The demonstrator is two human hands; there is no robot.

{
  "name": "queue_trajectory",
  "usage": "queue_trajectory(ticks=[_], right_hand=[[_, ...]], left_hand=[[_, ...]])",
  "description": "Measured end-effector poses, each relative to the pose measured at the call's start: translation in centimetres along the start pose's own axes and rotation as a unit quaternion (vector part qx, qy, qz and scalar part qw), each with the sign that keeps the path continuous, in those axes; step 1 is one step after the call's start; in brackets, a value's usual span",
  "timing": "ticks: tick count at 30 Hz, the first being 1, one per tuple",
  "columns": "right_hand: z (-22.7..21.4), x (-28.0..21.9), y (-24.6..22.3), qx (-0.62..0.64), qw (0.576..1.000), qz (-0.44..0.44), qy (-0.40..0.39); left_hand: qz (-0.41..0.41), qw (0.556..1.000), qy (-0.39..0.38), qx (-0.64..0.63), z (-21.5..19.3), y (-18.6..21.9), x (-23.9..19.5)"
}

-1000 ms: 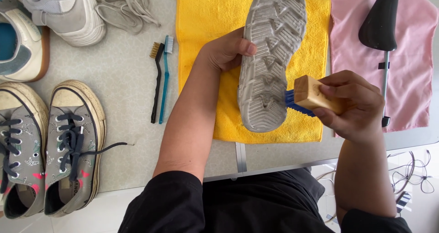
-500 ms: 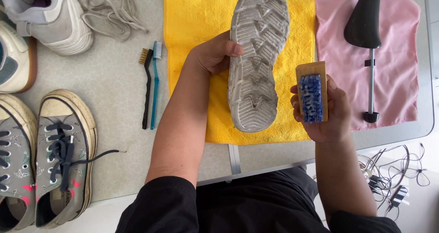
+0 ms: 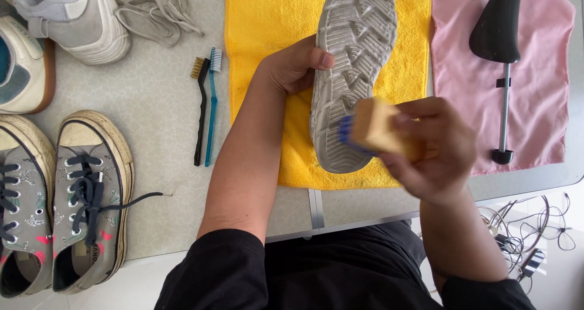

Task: The person scrubs the sole of a grey sneaker using a small wooden brush with blue bristles. The shoe is held over a yellow towel on a table, and the person systematically cleans the tread pattern of the sole.

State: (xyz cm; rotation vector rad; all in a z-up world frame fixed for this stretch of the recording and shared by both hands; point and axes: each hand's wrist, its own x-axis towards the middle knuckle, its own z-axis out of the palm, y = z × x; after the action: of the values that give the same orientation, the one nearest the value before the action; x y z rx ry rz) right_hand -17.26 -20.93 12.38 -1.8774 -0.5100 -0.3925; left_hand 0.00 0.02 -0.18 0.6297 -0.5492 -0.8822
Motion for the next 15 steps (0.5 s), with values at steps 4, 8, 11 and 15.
queue_trajectory(ticks=[4, 8, 11, 15], right_hand=[[2.3, 3.0, -2.6, -0.182, 0.957, -0.176, -0.139], [1.3, 3.0, -3.0, -0.186, 0.949, -0.164, -0.192], [-0.4, 1.7, -1.6, -0.188, 0.949, -0.179, -0.18], [-2.2, 0.2, -0.4, -0.177, 0.953, -0.175, -0.173]], left_hand=[[-0.003, 1.0, -0.007, -0.003, 0.5, 0.5, -0.2], [0.003, 1.0, -0.008, 0.006, 0.0, 0.3, -0.8], [0.009, 0.999, 0.012, 0.031, 0.3, 0.4, -0.6], [-0.002, 1.0, 0.019, 0.022, -0.1, 0.0, -0.5]])
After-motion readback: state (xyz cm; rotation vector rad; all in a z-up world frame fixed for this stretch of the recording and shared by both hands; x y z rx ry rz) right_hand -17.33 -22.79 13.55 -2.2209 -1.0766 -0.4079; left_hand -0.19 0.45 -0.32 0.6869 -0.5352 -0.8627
